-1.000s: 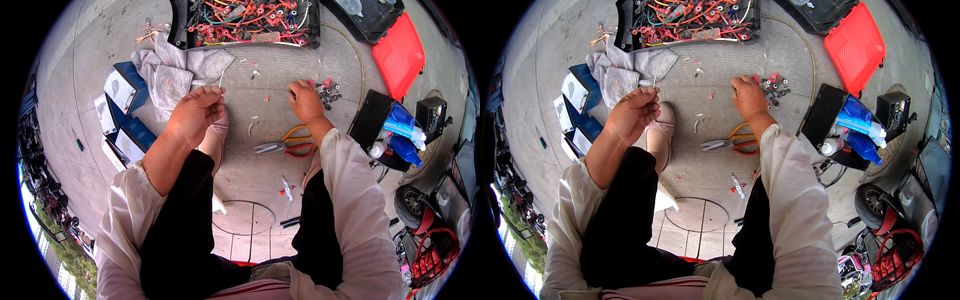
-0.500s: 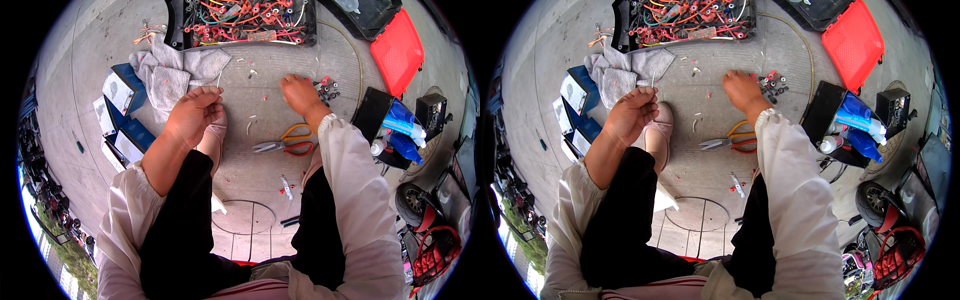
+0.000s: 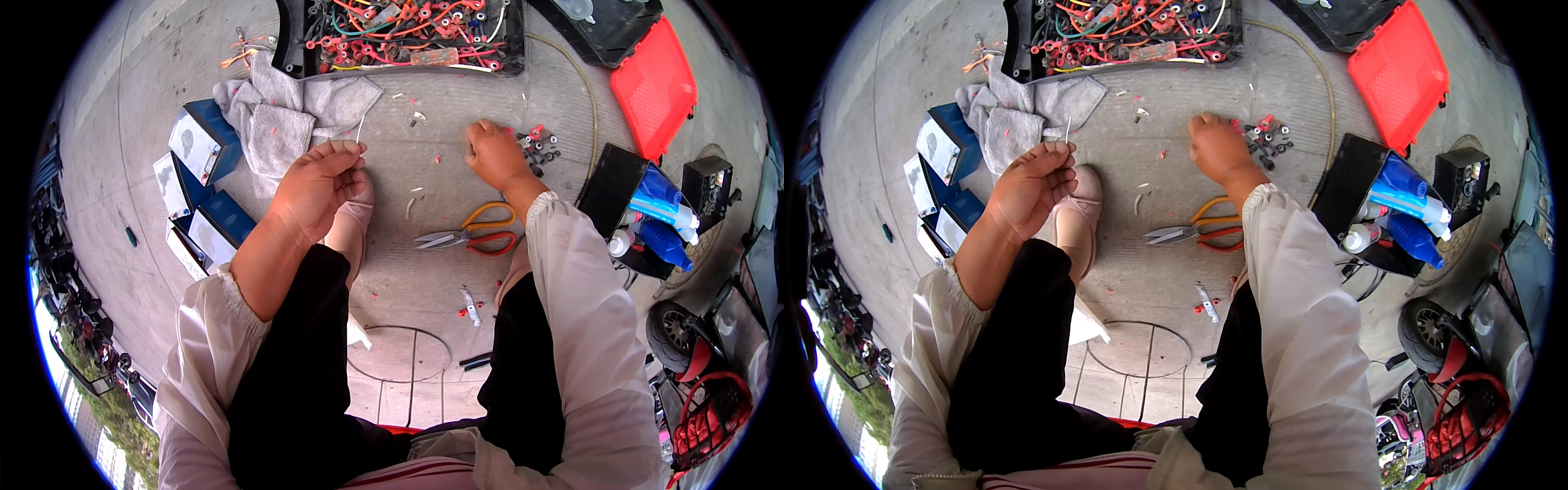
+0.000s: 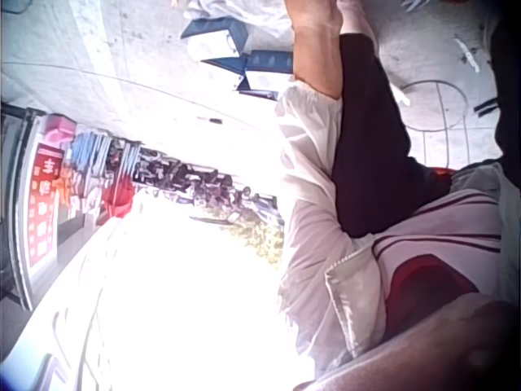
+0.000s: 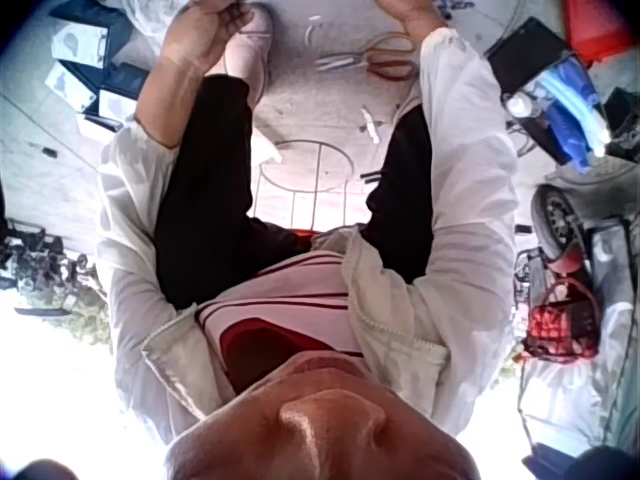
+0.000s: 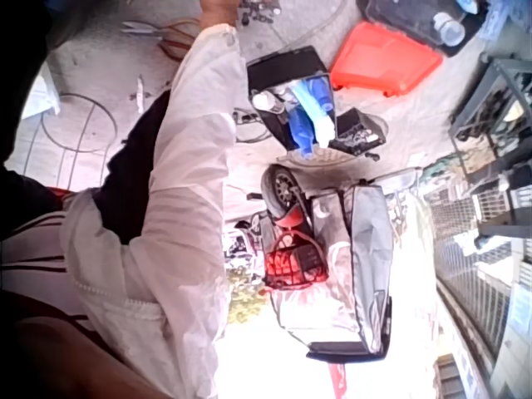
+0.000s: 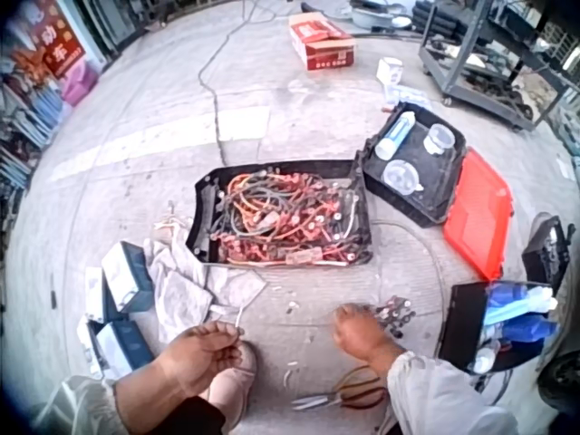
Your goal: The person strips insulation from a white wire using a knife, then uses pliers to crimp a red connector onto the exposed end. The person repeats this process with another wire, stripping and crimping connectors.
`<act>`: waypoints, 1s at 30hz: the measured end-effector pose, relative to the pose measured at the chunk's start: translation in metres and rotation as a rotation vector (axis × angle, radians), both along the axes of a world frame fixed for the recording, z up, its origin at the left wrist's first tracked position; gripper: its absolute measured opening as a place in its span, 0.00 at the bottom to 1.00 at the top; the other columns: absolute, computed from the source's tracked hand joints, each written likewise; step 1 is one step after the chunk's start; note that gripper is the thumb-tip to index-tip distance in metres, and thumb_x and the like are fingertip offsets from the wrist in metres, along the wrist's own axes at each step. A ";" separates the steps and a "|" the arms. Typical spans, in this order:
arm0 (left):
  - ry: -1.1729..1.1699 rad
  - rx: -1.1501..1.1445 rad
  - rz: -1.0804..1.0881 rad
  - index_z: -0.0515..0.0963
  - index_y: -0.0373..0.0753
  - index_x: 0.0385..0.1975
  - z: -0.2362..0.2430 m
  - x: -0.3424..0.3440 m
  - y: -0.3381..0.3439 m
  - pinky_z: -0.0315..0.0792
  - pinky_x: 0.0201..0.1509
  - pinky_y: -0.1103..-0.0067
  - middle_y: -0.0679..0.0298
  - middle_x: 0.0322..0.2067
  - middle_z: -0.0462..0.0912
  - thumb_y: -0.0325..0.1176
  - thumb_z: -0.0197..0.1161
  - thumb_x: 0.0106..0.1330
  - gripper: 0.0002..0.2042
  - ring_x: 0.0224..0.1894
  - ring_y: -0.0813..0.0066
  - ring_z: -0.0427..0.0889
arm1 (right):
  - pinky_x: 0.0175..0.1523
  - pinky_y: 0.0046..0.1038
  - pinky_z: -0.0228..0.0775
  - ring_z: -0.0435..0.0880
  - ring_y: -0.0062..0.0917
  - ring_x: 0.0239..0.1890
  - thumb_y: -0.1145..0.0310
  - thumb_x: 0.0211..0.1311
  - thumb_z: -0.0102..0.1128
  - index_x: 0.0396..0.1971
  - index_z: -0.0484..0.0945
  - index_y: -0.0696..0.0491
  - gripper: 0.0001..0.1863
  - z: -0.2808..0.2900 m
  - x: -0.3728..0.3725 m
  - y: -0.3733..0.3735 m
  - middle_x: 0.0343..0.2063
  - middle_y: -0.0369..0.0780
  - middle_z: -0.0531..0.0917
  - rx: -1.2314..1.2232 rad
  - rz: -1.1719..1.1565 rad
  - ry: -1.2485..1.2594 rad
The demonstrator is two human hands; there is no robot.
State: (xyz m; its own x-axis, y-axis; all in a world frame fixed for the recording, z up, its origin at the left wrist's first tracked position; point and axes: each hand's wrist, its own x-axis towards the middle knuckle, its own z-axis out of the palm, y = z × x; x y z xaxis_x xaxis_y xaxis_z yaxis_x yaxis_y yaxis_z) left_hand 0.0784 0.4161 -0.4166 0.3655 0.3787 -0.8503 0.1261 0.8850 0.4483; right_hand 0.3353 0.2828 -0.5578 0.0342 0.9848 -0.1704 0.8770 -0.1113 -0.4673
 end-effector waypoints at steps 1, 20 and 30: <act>-0.001 0.001 0.001 0.78 0.37 0.40 0.000 0.000 0.000 0.75 0.44 0.80 0.69 0.32 0.78 0.33 0.58 0.69 0.07 0.34 0.78 0.78 | 0.40 0.37 0.74 0.81 0.36 0.35 0.74 0.48 0.60 0.28 0.74 0.57 0.06 0.002 -0.001 0.000 0.30 0.45 0.79 -0.010 -0.085 0.079; 0.012 0.000 0.011 0.78 0.37 0.40 0.000 0.005 -0.002 0.76 0.43 0.80 0.69 0.32 0.79 0.32 0.58 0.69 0.07 0.34 0.79 0.78 | 0.46 0.40 0.71 0.79 0.40 0.43 0.71 0.50 0.67 0.34 0.76 0.51 0.11 0.012 -0.014 0.000 0.38 0.41 0.77 -0.172 -0.240 0.225; 0.005 -0.003 0.014 0.78 0.37 0.40 0.001 0.000 0.000 0.75 0.44 0.80 0.69 0.32 0.78 0.33 0.58 0.69 0.07 0.35 0.78 0.78 | 0.38 0.33 0.80 0.82 0.36 0.39 0.76 0.52 0.56 0.31 0.76 0.59 0.07 0.005 -0.017 0.003 0.34 0.46 0.77 -0.092 0.133 -0.264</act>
State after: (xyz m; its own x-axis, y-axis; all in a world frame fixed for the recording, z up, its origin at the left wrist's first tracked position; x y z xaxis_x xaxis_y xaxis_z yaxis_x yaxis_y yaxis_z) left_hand 0.0788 0.4161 -0.4156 0.3560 0.3813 -0.8531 0.1156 0.8880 0.4452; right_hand 0.3187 0.2857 -0.5525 -0.0387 0.9644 -0.2616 0.9765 -0.0191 -0.2147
